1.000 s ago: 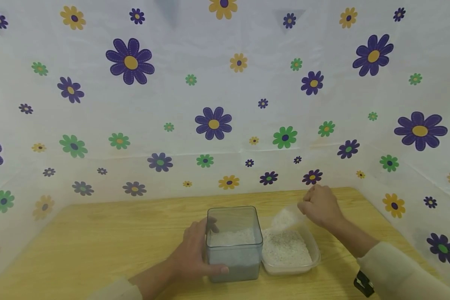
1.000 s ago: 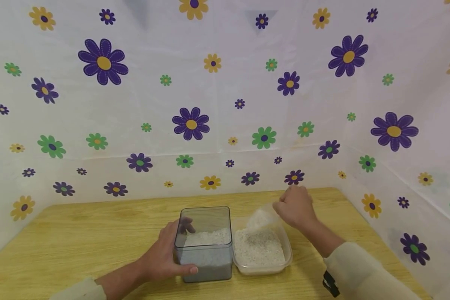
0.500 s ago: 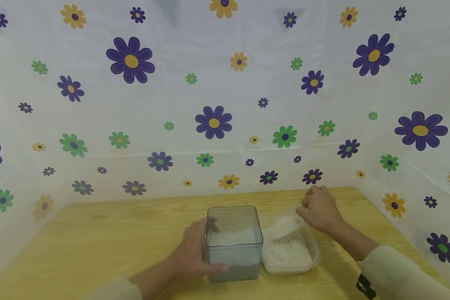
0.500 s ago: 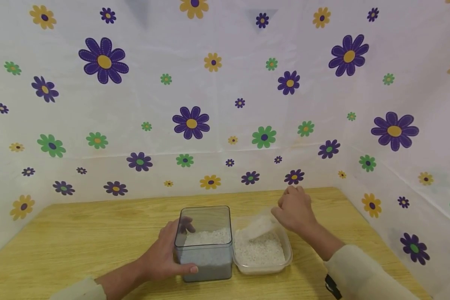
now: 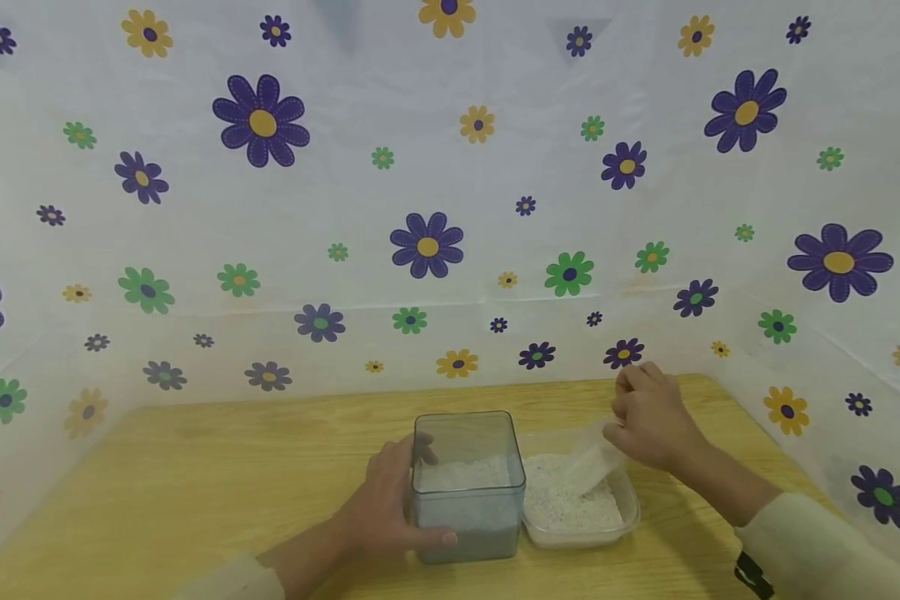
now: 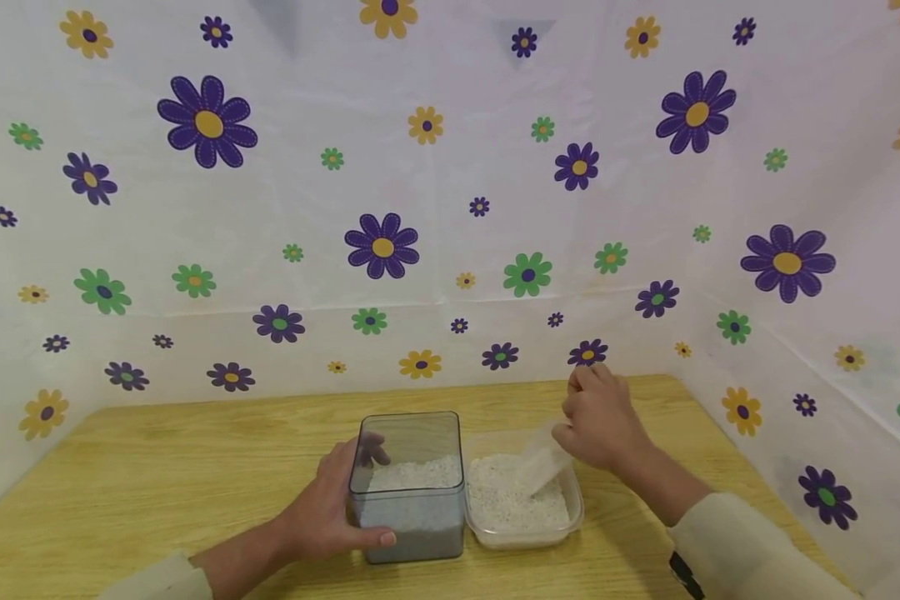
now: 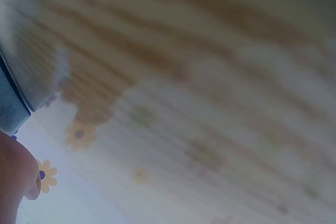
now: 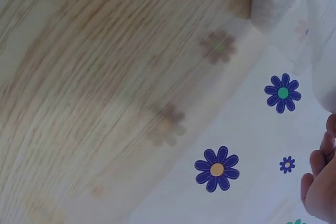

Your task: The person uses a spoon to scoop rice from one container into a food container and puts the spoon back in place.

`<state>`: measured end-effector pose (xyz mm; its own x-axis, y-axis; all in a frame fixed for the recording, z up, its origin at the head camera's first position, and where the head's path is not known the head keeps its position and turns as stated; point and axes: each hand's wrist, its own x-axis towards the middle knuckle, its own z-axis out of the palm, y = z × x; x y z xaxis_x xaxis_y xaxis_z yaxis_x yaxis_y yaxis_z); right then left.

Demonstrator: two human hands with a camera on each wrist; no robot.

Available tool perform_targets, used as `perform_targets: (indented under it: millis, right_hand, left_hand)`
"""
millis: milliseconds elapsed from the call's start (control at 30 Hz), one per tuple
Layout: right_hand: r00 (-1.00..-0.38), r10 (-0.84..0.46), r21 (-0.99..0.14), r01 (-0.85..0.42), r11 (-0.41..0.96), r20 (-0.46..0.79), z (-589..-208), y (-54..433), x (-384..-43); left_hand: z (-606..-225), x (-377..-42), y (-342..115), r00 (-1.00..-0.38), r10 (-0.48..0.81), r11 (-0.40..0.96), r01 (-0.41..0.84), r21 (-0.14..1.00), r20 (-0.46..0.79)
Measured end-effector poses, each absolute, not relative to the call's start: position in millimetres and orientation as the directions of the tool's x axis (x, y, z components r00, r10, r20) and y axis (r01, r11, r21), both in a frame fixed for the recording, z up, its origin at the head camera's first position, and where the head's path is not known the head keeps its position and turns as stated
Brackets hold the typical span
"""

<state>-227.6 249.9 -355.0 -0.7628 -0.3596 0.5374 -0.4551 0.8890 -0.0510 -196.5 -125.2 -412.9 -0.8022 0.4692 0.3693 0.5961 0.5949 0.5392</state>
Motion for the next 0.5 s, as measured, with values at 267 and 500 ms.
perform_targets:
  millis: [267, 500]
  right_hand:
    - [-0.31, -0.648, 0.373, -0.615, 0.695, 0.695, -348, 238, -224]
    - [0.01, -0.746, 0.609, -0.585, 0.536, 0.666, -317, 226, -221]
  left_hand:
    - [-414, -196, -126, -0.81, 0.464, 0.594, 0.586, 0.551, 0.36]
    - [-414, -196, -125, -0.799, 0.469, 0.585, 0.6, 0.545, 0.376]
